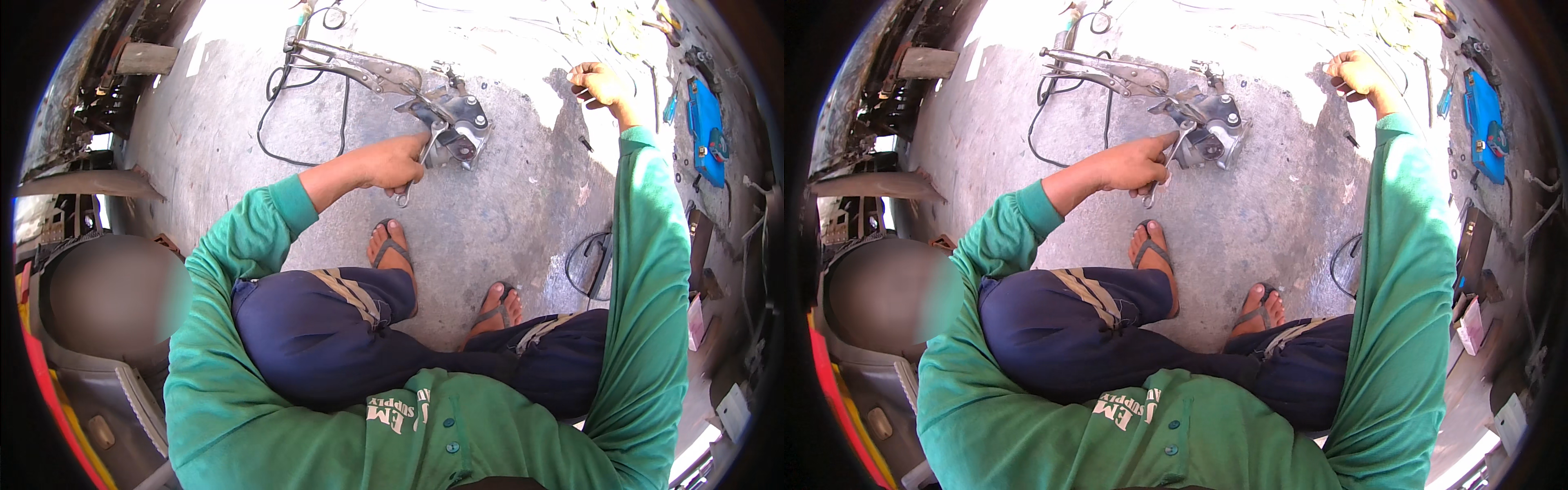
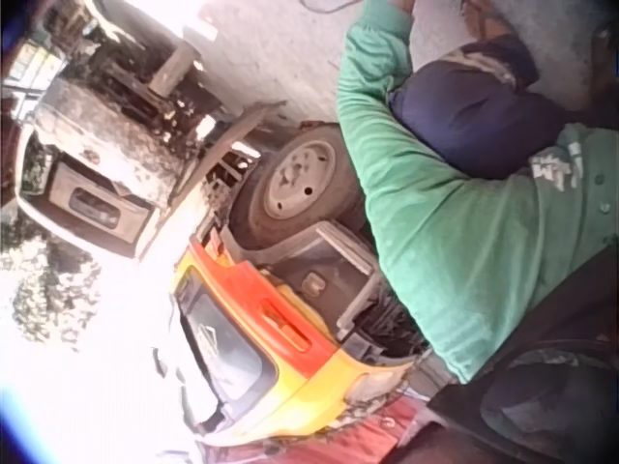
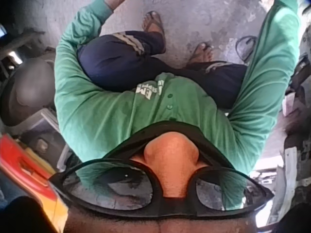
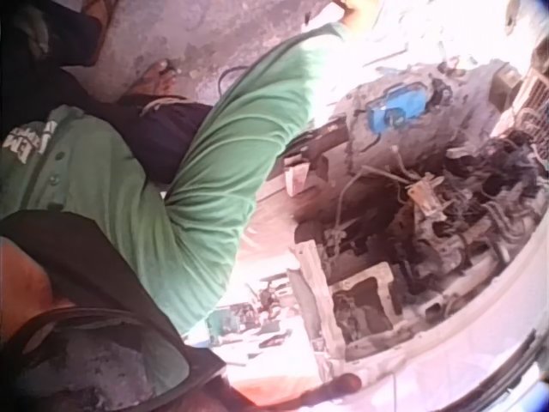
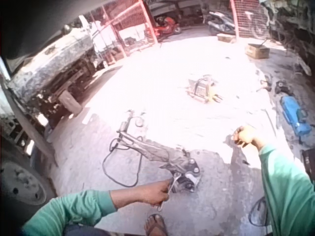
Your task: The person sits on the floor and uses a wrench to tighten bolts on a mechanical part, likely a brake caliper assembly. They adjust the part and continue tightening the bolts with the wrench.
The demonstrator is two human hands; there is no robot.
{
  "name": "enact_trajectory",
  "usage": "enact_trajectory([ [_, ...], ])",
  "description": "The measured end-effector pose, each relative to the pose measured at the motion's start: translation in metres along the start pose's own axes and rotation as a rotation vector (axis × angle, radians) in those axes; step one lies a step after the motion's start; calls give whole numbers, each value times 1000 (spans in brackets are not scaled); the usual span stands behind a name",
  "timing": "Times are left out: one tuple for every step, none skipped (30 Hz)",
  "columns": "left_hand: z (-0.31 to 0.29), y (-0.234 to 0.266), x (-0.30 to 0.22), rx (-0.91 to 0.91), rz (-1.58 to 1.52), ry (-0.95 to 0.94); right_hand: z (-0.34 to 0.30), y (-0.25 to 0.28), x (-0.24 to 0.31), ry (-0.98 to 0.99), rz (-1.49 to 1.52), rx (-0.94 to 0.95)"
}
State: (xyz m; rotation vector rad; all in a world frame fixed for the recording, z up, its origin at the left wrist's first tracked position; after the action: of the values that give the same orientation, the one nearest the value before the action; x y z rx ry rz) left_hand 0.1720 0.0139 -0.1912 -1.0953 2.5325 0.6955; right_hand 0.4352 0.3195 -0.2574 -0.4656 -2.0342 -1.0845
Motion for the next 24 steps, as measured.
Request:
enact_trajectory([
  [7,10,12,-137,219,-75,-2,2,-2,-5,7,-1],
  [16,16,37,-286,432,-136,2,-1,1,5,18,11],
  [13,20,29,-426,650,-215,5,3,-3,3,23,10],
  [18,23,37,-375,654,-140,6,5,-7,17,22,-10],
  [19,23,39,-363,665,-168,6,3,-5,17,25,-4],
  [22,26,43,-352,676,-195,6,1,-3,17,28,3],
  [24,28,46,-341,686,-221,6,-1,-1,17,30,10],
  [25,29,43,-347,693,-239,6,0,-2,15,21,14],
  [27,31,40,-352,699,-256,6,-1,-3,12,11,17],
  [28,32,38,-357,705,-274,6,-1,-4,10,2,21],
  [29,34,37,-353,707,-288,7,-2,-3,10,2,25],
  [30,35,36,-349,709,-302,7,-3,-2,11,3,29],
  [31,36,36,-344,711,-316,7,-4,-1,11,4,32],
  [30,36,33,-353,753,-304,6,-3,-1,14,2,23],
  [29,37,30,-361,796,-292,4,-2,-1,16,1,13],
  [29,38,27,-369,839,-280,3,-2,-1,19,0,3],
  [30,37,28,-354,849,-267,3,-2,-2,12,-5,13],
  [32,37,30,-339,860,-253,3,-2,-2,5,-9,23],
  [33,36,31,-325,871,-238,4,-2,-2,-2,-13,34],
  [36,32,32,-285,774,-221,4,-1,-3,-6,1,31],
  [40,24,32,-245,677,-203,4,-1,-4,-10,14,28],
  [43,16,31,-206,580,-183,4,-1,-5,-14,28,27],
  [46,9,31,-129,374,-97,5,-3,-6,-20,25,28],
  [46,1,26,-56,167,-13,5,-3,-7,-24,20,28],
])
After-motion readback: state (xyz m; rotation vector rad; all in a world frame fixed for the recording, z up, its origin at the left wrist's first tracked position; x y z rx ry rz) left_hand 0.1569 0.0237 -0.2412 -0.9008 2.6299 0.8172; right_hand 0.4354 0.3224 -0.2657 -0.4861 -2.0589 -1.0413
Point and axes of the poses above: each hand's wrist, its own z-axis towards the middle knuckle, its own y-axis out of the back of the hand, x = y × z, the point moved 8 cm from there along z, towards the middle knuckle, and after that the axes turned 7 degrees about y, right-handed, at the moved point
